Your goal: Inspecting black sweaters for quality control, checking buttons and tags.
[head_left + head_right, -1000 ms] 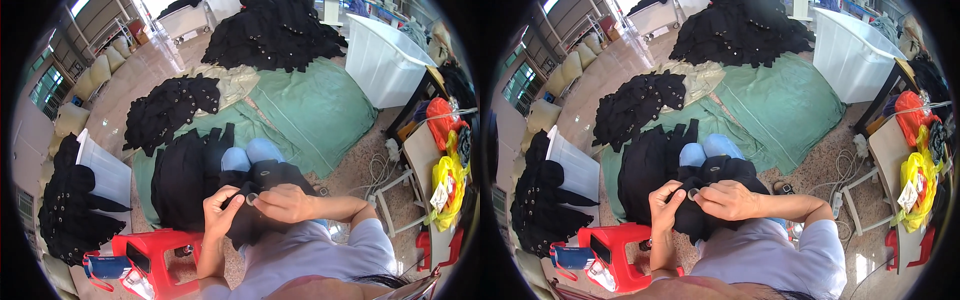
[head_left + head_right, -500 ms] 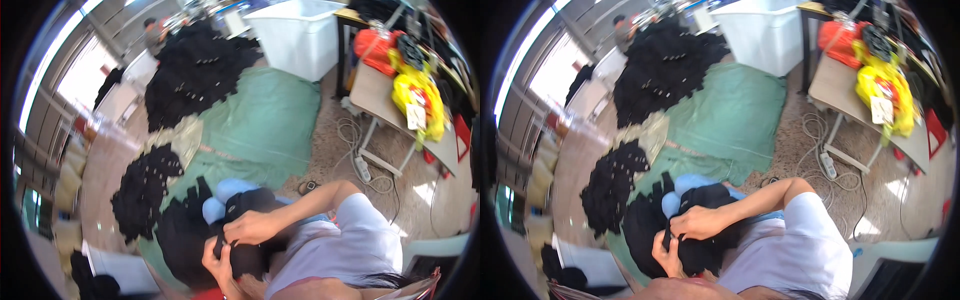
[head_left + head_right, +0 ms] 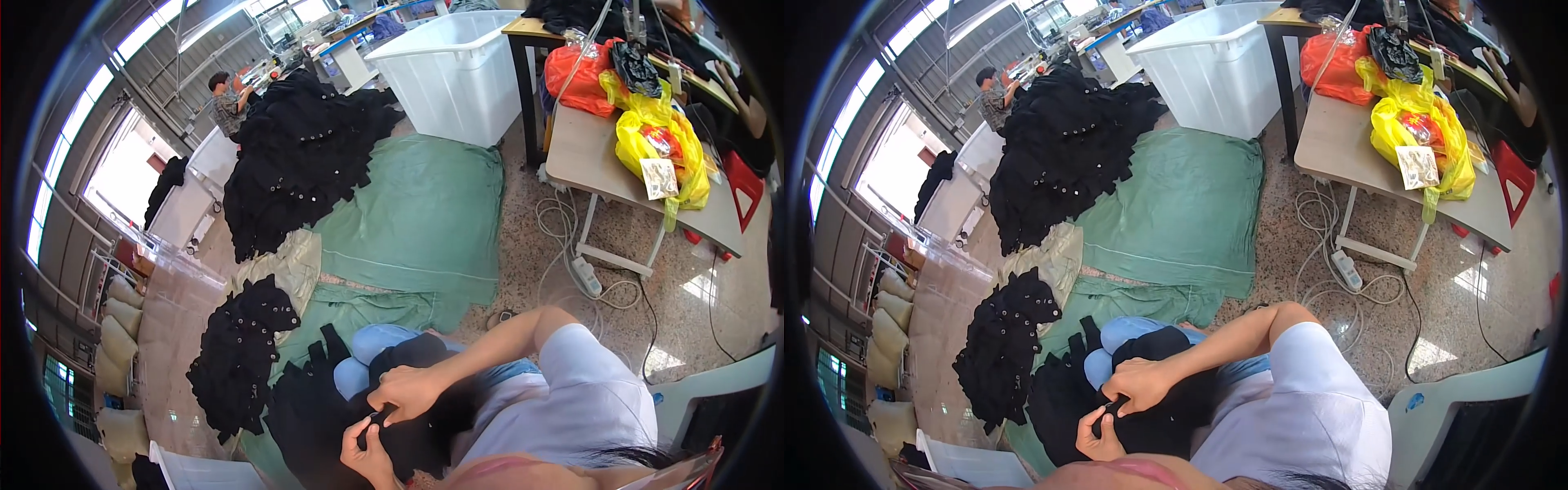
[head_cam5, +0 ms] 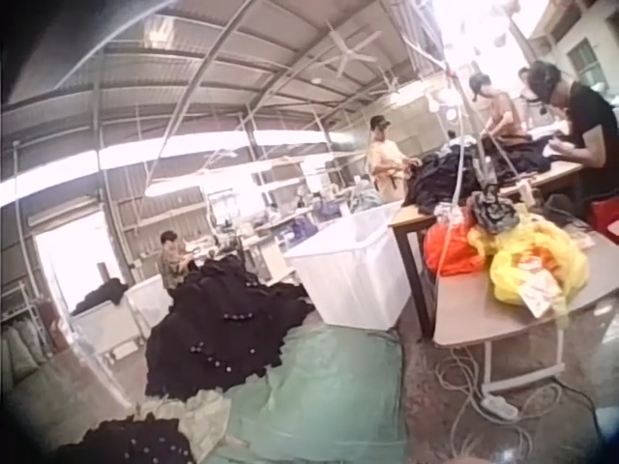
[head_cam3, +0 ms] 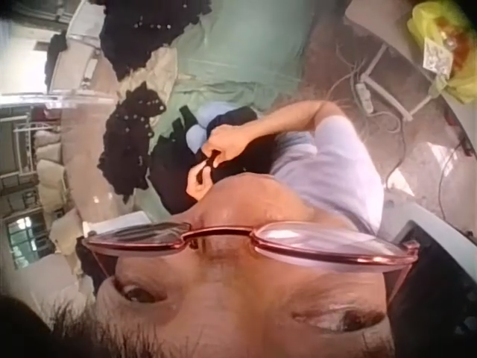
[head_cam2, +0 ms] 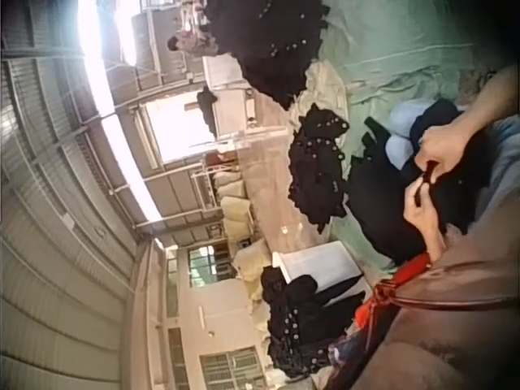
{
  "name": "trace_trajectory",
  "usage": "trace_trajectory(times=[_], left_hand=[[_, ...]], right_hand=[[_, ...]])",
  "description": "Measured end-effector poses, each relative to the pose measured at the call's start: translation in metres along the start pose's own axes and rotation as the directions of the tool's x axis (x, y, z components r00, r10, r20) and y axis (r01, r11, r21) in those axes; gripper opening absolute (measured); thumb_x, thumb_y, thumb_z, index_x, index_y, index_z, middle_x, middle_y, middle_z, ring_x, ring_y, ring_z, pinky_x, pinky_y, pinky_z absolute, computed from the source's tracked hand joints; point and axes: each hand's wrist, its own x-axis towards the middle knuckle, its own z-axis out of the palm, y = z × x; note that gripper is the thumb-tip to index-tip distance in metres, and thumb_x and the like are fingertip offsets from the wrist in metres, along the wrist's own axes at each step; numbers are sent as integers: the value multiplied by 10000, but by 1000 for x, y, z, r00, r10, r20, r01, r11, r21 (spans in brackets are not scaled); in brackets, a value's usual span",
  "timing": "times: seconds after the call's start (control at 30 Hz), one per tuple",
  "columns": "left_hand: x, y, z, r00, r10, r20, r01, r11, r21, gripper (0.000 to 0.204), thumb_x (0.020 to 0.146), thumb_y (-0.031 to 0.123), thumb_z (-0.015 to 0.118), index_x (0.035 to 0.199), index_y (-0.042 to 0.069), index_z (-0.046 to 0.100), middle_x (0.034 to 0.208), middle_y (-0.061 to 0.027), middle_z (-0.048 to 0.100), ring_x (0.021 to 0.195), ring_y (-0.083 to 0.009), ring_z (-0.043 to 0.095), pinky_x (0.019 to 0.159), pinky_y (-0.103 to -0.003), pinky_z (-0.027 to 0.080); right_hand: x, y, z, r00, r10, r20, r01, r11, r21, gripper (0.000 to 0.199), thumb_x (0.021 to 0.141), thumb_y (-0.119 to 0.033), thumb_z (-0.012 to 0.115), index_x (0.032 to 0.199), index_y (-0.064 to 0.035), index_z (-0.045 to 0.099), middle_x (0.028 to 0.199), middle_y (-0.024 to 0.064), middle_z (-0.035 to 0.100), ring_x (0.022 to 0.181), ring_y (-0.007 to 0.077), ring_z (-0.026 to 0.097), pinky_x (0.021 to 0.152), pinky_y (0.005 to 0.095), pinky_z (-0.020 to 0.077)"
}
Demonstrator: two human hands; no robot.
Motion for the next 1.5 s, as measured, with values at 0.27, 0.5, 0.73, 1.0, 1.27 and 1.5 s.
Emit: trace_trajectory(times=[0.27, 0.5, 0.73, 1.0, 1.27, 1.5], left_hand=[[-8, -5, 19, 988, 60, -141, -45, 993, 110, 164, 798, -28, 667, 961, -51, 658, 838, -130, 638, 763, -244, 614, 707, -314, 481], [3, -13, -13, 938, -75, 337, 55, 996, 69, 407, 884, -22, 573, 1289, -50, 561, 1170, -147, 662, 1024, -155, 596, 915, -273, 454], [0, -55, -86, 923, -237, 303, 225, 971, 74, 175, 844, 134, 755, 890, -15, 675, 727, -15, 653, 661, -67, 561, 645, -255, 481], [-26, -1, -108, 988, 105, 111, -120, 983, 140, 201, 876, 62, 629, 1058, -15, 660, 976, -139, 654, 900, -223, 624, 846, -333, 491], [38, 44, -9, 885, -452, 113, 406, 628, -664, 240, 872, 83, 653, 1063, -63, 657, 933, -55, 667, 822, -91, 613, 733, -204, 451], [17, 53, 0, 966, -235, 112, 257, 792, -554, 127, 902, 20, 611, 966, -57, 689, 917, -20, 658, 809, -66, 581, 747, -199, 445]], right_hand=[[-5, 6, 29, 909, -124, -397, 52, 981, -187, 252, 702, -184, 693, 827, -53, 518, 710, 92, 558, 659, 316, 602, 530, 434, 467], [-6, 31, 3, 923, -314, -222, 228, 911, -344, 282, 769, -115, 653, 1032, -67, 561, 869, 104, 518, 754, 297, 592, 612, 417, 495], [-25, 34, -41, 926, -230, -299, 206, 972, -110, 221, 843, -74, 631, 1062, -64, 596, 1060, 130, 644, 896, 363, 643, 744, 431, 514], [-25, 9, -44, 878, -108, -467, 239, 943, 233, 187, 849, -64, 674, 1035, -45, 677, 955, 121, 673, 881, 278, 657, 775, 345, 504], [-43, -43, -40, 760, -579, -296, 478, 806, -348, 355, 666, -50, 746, 1005, 19, 665, 881, 81, 617, 614, 200, 629, 497, 303, 511], [-24, -37, -24, 678, -681, -276, 476, 694, -540, 394, 602, -20, 726, 988, 35, 671, 901, 113, 633, 609, 187, 628, 468, 278, 492]])
